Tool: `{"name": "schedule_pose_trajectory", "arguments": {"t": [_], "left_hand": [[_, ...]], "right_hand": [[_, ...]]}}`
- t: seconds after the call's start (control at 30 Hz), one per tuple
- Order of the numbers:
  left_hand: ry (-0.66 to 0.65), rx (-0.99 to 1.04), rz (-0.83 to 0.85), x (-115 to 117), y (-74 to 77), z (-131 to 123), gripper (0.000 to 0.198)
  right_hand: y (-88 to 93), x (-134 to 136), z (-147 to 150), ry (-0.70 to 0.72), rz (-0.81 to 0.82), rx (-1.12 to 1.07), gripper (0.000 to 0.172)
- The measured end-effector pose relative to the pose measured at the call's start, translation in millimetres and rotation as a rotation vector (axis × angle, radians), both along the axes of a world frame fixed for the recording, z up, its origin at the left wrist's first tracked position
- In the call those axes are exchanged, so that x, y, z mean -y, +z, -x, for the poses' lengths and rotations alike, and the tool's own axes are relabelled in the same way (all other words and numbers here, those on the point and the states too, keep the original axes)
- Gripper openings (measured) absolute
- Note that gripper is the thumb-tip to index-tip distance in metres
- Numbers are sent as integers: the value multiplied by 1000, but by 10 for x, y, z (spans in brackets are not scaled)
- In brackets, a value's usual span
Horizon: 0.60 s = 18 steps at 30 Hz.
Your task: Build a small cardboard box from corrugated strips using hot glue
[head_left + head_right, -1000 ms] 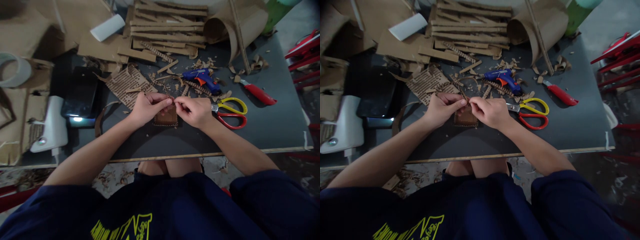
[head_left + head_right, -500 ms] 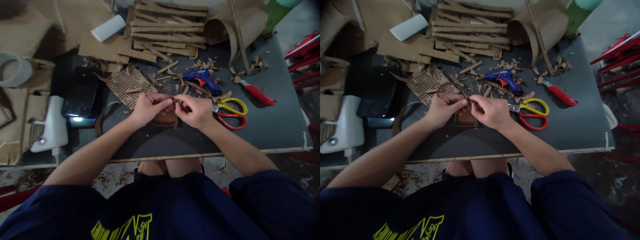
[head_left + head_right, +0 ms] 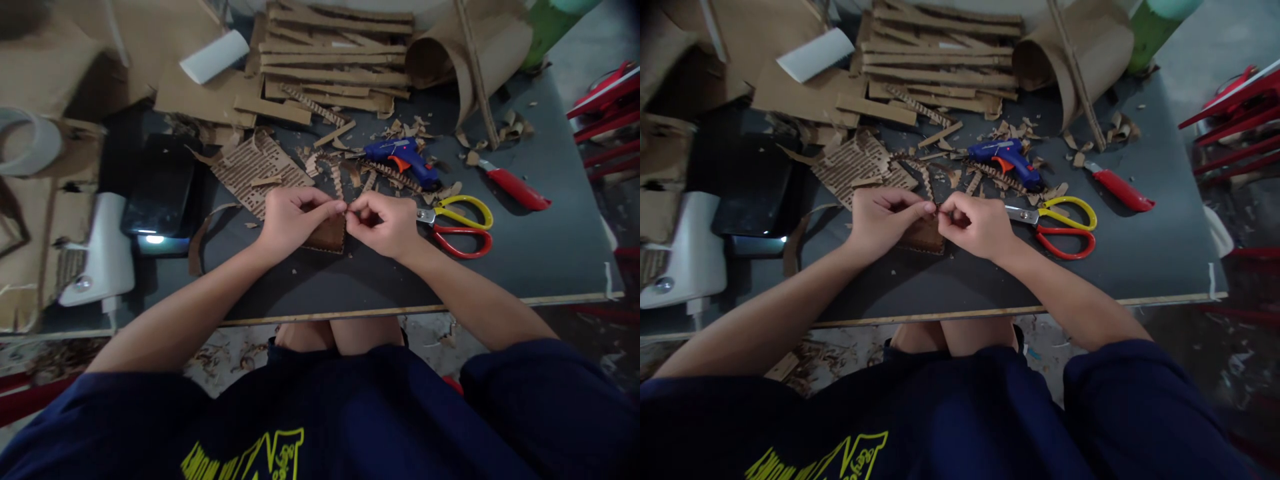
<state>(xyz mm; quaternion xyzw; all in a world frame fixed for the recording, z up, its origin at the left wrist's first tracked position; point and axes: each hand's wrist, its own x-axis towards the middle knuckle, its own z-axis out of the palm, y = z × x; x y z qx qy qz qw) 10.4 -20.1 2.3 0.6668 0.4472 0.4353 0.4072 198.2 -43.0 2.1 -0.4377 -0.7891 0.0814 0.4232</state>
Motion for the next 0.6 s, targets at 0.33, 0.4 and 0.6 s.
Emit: {"name": "schedule_pose_trajectory", "arguments": {"t": [0.33, 0.4, 0.6], "left_hand": [[-31, -87, -156, 28, -3, 13, 14], [-17, -151, -188, 23, -5, 26, 14], [-43, -285, -396, 9, -7, 51, 15]], "right_hand": [[47, 4, 0, 26, -26, -23, 12], [33, 1, -10, 9, -75, 39, 13], [-17, -19, -47, -20, -135, 164, 18]]}}
